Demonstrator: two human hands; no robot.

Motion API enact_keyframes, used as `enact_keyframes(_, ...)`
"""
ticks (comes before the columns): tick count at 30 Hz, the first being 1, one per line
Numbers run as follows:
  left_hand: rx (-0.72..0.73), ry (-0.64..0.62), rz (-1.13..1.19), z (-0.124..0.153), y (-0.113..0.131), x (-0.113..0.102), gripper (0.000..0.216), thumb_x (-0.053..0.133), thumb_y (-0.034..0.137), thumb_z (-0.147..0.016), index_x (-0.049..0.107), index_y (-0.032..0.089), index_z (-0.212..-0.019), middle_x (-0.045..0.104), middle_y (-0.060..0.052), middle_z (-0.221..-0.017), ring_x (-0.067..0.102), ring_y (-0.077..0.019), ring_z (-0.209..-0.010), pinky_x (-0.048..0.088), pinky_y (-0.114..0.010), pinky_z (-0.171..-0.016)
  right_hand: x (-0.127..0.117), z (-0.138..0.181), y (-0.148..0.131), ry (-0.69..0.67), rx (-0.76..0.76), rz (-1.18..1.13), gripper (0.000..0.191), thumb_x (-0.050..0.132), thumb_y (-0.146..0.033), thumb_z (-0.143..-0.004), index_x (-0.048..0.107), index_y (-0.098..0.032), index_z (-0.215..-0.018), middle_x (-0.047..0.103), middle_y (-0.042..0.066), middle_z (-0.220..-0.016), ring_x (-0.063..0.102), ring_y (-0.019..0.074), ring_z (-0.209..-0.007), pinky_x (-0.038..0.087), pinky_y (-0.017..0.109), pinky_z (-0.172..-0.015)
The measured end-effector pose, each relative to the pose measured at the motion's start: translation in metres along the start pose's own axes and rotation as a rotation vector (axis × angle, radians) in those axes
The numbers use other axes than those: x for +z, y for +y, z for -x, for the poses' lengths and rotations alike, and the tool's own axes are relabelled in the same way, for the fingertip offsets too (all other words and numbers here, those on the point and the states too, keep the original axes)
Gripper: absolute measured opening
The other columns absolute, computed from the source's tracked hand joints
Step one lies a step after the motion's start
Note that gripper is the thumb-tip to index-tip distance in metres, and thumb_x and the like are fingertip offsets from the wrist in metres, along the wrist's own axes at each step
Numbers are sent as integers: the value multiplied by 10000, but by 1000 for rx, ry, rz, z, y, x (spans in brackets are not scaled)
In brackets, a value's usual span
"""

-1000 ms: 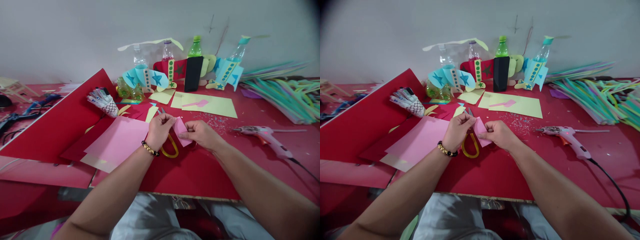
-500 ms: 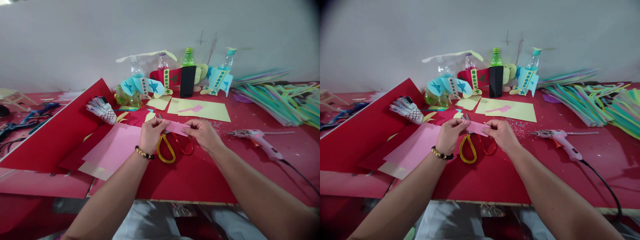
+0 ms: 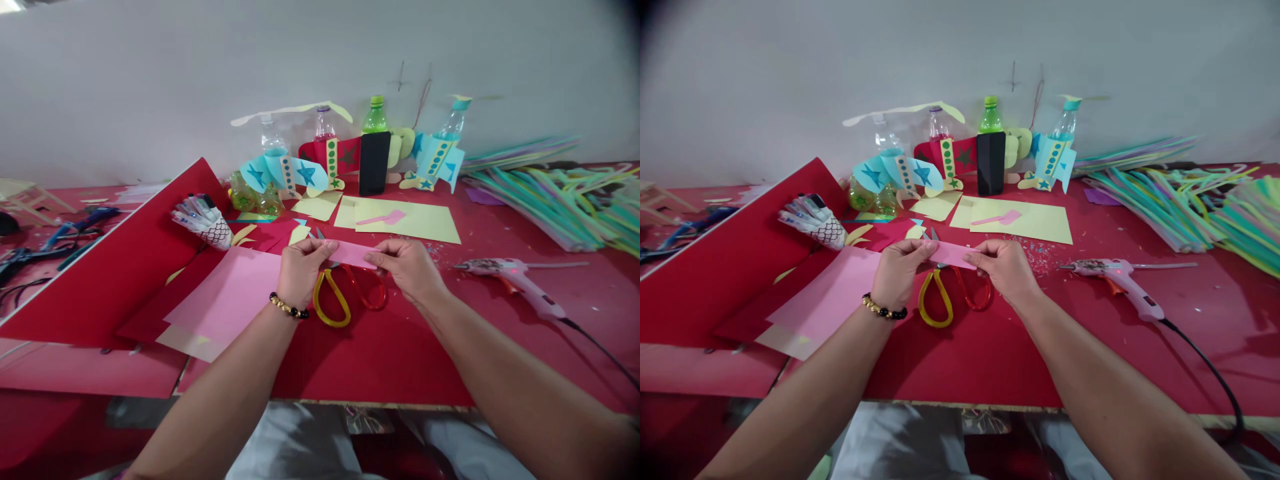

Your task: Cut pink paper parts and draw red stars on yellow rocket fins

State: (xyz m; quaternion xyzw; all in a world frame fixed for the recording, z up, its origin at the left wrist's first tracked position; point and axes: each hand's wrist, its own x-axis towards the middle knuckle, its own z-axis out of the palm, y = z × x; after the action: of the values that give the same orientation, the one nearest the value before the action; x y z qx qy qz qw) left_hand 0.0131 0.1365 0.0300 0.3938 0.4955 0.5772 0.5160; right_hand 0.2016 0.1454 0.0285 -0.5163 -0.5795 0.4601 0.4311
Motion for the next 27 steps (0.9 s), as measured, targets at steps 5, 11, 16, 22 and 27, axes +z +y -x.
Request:
enact_keyframes(5, 3, 6, -4, 1, 1, 0, 309, 853, 390, -607, 718, 131, -709, 665, -22, -661, 584, -98, -570, 495, -221, -558, 0, -1, 3, 8, 2, -55, 322, 786, -475, -648, 657, -182, -616, 577, -18, -515, 490, 89, -480, 380, 251, -501)
enact_keyframes(11, 23, 3, 13, 2, 2, 0, 277, 851, 372, -602, 722, 138, -674, 654, -16, -623, 547, -91, -550, 467, -217, -539, 1, -2, 5, -11, 31, -132, 324, 811, -454, -628, 640, -182, -590, 563, -21, -503, 467, 86, -466, 359, 255, -491)
enact_keyframes(16, 51, 7, 15, -1, -2, -2, 244, 825, 367, -627, 725, 153, -688, 627, 5, -610, 536, -92, -566, 461, -219, -559, 2, -2, 4, -35, 68, -184, 352, 841, -458, -578, 626, -180, -565, 565, -20, -511, 457, 80, -458, 361, 248, -473)
enact_keyframes(22, 115, -8, -56, -3, -3, -3, 224, 772, 361, -687, 727, 147, -736, 619, 5, -638, 513, -88, -561, 435, -208, -537, 2, -2, 5, -58, 99, -246, 333, 857, -411, -573, 621, -177, -557, 568, -25, -512, 459, 71, -451, 361, 236, -466)
enact_keyframes(27, 158, -21, -99, -1, -2, -1, 204, 732, 347, -738, 679, 151, -719, 574, 23, -627, 485, -73, -543, 431, -187, -525, 1, -3, 6, -66, 100, -256, 342, 847, -414, -588, 608, -171, -555, 557, -29, -506, 455, 66, -445, 356, 230, -460)
